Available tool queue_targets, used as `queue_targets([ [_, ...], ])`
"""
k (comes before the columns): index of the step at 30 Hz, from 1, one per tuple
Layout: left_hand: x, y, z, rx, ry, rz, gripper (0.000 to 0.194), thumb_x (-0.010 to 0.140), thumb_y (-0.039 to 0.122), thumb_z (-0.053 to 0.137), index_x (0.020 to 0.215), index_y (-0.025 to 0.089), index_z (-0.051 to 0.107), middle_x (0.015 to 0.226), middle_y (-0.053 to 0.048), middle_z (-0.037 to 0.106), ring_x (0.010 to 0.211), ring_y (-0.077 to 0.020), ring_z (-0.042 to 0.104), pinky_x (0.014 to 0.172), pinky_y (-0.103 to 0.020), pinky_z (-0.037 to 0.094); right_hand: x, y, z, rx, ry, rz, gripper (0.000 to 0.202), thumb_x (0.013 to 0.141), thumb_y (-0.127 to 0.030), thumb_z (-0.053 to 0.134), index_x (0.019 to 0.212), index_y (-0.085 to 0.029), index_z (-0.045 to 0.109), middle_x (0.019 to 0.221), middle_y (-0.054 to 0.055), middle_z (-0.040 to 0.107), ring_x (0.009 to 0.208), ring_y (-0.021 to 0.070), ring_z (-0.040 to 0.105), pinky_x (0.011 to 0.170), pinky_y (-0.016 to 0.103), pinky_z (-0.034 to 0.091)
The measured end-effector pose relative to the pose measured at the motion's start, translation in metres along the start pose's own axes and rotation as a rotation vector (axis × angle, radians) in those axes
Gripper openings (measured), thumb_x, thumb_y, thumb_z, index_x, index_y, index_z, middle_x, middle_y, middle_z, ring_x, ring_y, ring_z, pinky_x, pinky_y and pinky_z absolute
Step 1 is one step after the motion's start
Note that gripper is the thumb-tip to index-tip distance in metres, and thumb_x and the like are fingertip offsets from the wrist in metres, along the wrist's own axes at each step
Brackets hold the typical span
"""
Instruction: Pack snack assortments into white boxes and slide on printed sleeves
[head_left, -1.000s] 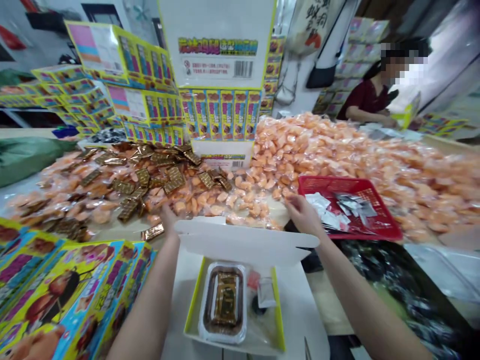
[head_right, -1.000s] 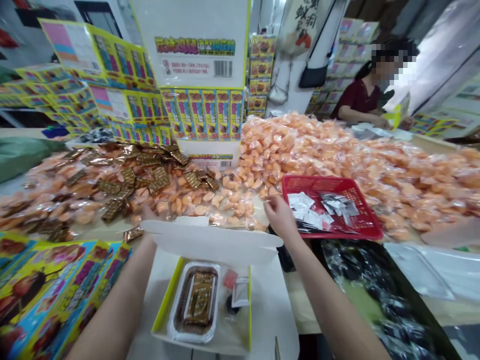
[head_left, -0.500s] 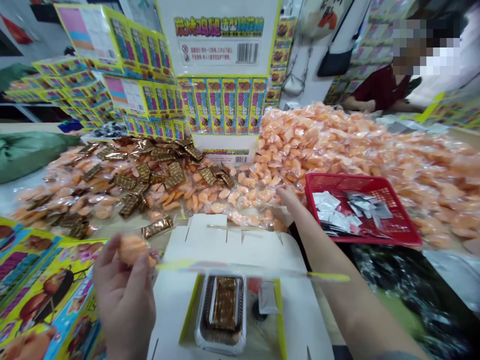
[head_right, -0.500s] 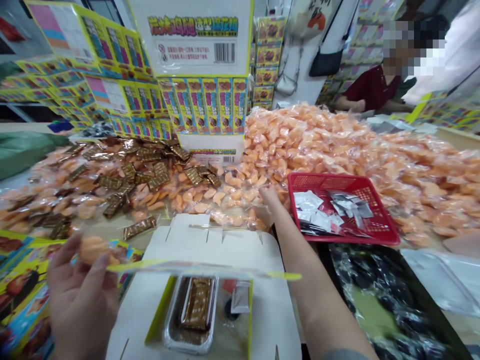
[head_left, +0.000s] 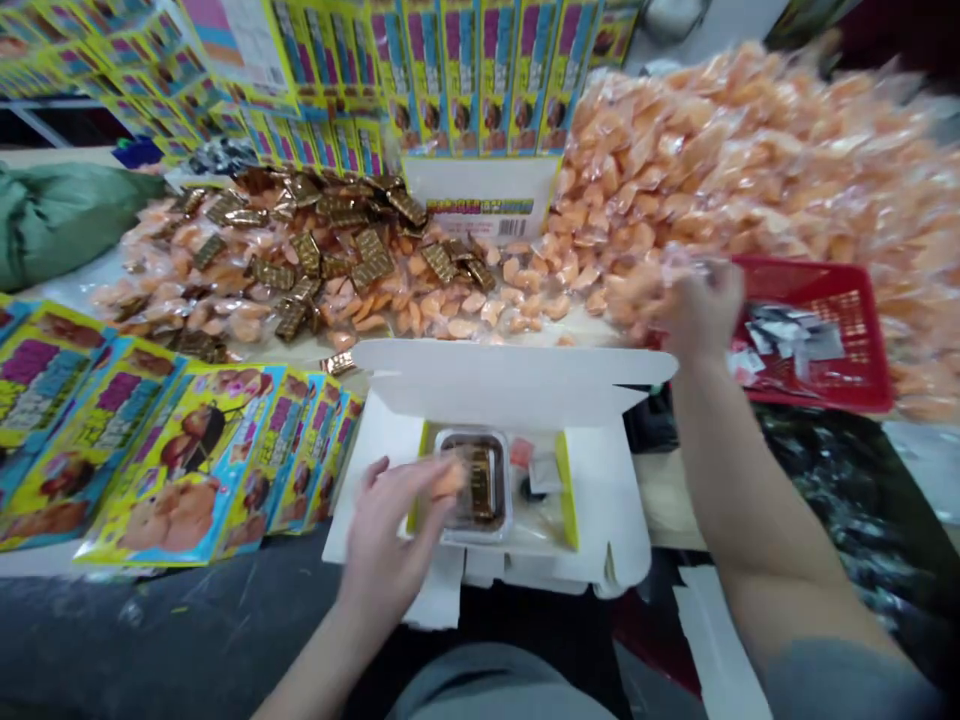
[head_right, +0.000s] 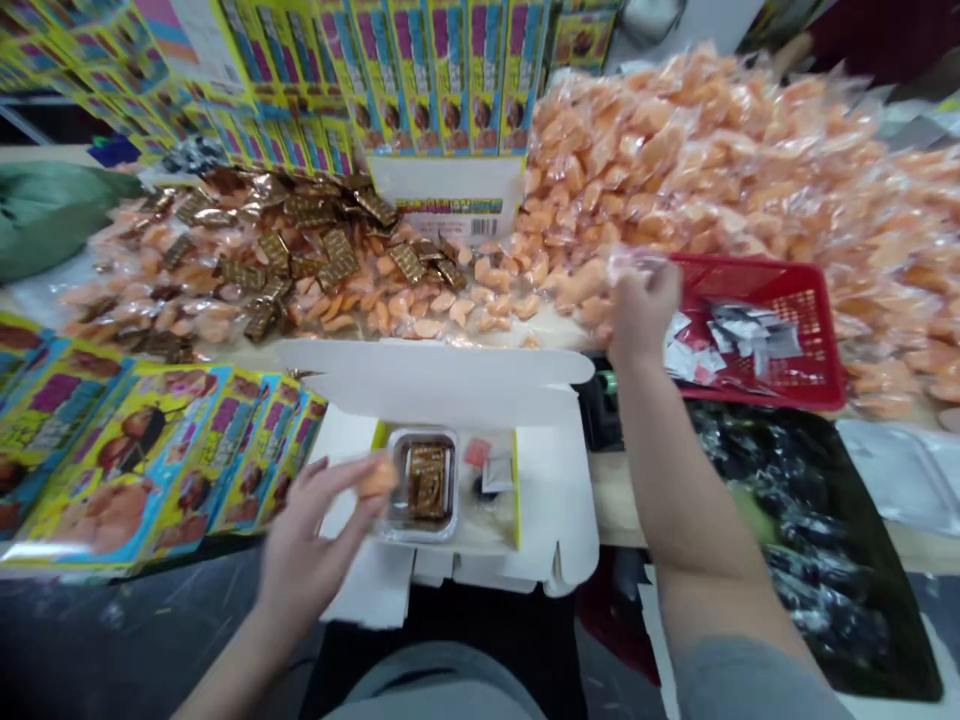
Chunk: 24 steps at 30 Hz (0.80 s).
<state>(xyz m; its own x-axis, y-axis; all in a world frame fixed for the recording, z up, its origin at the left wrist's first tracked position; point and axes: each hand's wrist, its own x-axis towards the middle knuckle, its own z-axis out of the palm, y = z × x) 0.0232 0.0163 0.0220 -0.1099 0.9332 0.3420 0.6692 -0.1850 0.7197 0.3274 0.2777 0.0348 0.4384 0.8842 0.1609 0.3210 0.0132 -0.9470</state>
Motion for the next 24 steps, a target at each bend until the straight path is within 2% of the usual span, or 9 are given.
queue_targets([
  [3,-0.003,-0.005,0.032,0.185,-0.200,-0.003,0.039,0.083,0.025,0.068,0.119,0.034,0.059,0.108,-0.003,0.072,0.102,-0.0255,0.064,0.113,-0.064,0.009,-0.042,-0.010,-0.064,0.273,0.260,-0.178,0.017,0.070,-0.028,0.062,0.086,-0.022,0.059,0.102,0.007,0.066,0.099,0.0250,0.063,0.072,0.037,0.044],
  [6,0.001,-0.010,0.046,0.320,-0.251,0.009,0.041,0.080,0.028,0.071,0.119,0.034,0.062,0.107,-0.006,0.069,0.108,-0.0295,0.059,0.110,-0.064,0.010,-0.097,-0.012,-0.115,0.230,0.129,-0.065,0.019,0.067,-0.033,0.065,0.083,-0.026,0.059,0.105,0.009,0.067,0.099,0.0287,0.064,0.071,0.043,0.047],
  [8,0.004,-0.007,0.045,0.402,-0.225,0.025,0.036,0.078,0.028,0.072,0.113,0.032,0.067,0.117,-0.012,0.063,0.115,-0.0345,0.053,0.105,-0.064,0.020,-0.134,-0.009,-0.127,0.156,-0.055,0.083,0.021,0.066,-0.035,0.066,0.084,-0.028,0.058,0.098,0.008,0.067,0.090,0.0276,0.064,0.069,0.042,0.049],
  [11,0.003,0.008,0.039,0.303,-0.128,0.032,0.036,0.080,0.028,0.069,0.116,0.029,0.066,0.132,-0.015,0.052,0.123,-0.0378,0.045,0.103,-0.060,0.029,-0.181,-0.006,-0.113,0.054,-0.349,0.151,0.023,0.067,-0.035,0.065,0.087,-0.026,0.058,0.089,0.004,0.064,0.079,0.0239,0.062,0.065,0.037,0.050],
  [13,-0.002,0.021,0.039,-0.027,-0.231,0.039,0.045,0.087,0.032,0.061,0.131,0.029,0.055,0.130,-0.014,0.054,0.120,-0.0320,0.051,0.099,-0.051,0.040,-0.202,-0.009,-0.089,0.020,-0.536,0.117,0.023,0.070,-0.033,0.061,0.090,-0.024,0.058,0.090,0.003,0.064,0.081,0.0216,0.062,0.068,0.034,0.051],
  [16,-0.009,0.029,0.044,-0.444,-0.430,-0.090,0.053,0.092,0.035,0.052,0.142,0.026,0.036,0.104,-0.009,0.066,0.091,-0.0225,0.065,0.077,-0.035,0.052,-0.215,-0.014,-0.056,0.039,-0.765,0.077,0.028,0.076,-0.028,0.050,0.102,-0.022,0.057,0.099,0.003,0.066,0.091,0.0197,0.063,0.081,0.033,0.051],
  [20,-0.005,0.013,0.048,-0.173,-0.287,-0.222,0.060,0.089,0.029,0.053,0.144,0.021,0.032,0.089,-0.006,0.067,0.076,-0.0227,0.067,0.073,-0.035,0.050,-0.209,-0.011,-0.034,-0.174,-0.706,-0.013,0.058,0.081,-0.025,0.047,0.138,-0.018,0.038,0.099,0.005,0.064,0.084,0.0187,0.063,0.080,0.034,0.050],
  [22,0.002,0.004,0.047,0.052,-0.322,-0.186,0.059,0.088,0.026,0.054,0.143,0.017,0.035,0.085,-0.007,0.069,0.082,-0.0272,0.068,0.083,-0.042,0.048,-0.208,-0.005,-0.026,-0.313,-0.687,-0.073,0.071,0.082,-0.025,0.051,0.147,-0.017,0.025,0.103,0.007,0.063,0.078,0.0187,0.063,0.075,0.034,0.050],
  [24,0.008,-0.002,0.044,0.209,-0.385,-0.137,0.053,0.088,0.025,0.053,0.139,0.014,0.041,0.081,-0.008,0.070,0.087,-0.0308,0.068,0.092,-0.048,0.043,-0.212,-0.001,-0.016,-0.458,-0.730,-0.159,0.064,0.084,-0.021,0.051,0.145,-0.016,0.031,0.108,0.011,0.064,0.085,0.0216,0.064,0.079,0.036,0.050],
])
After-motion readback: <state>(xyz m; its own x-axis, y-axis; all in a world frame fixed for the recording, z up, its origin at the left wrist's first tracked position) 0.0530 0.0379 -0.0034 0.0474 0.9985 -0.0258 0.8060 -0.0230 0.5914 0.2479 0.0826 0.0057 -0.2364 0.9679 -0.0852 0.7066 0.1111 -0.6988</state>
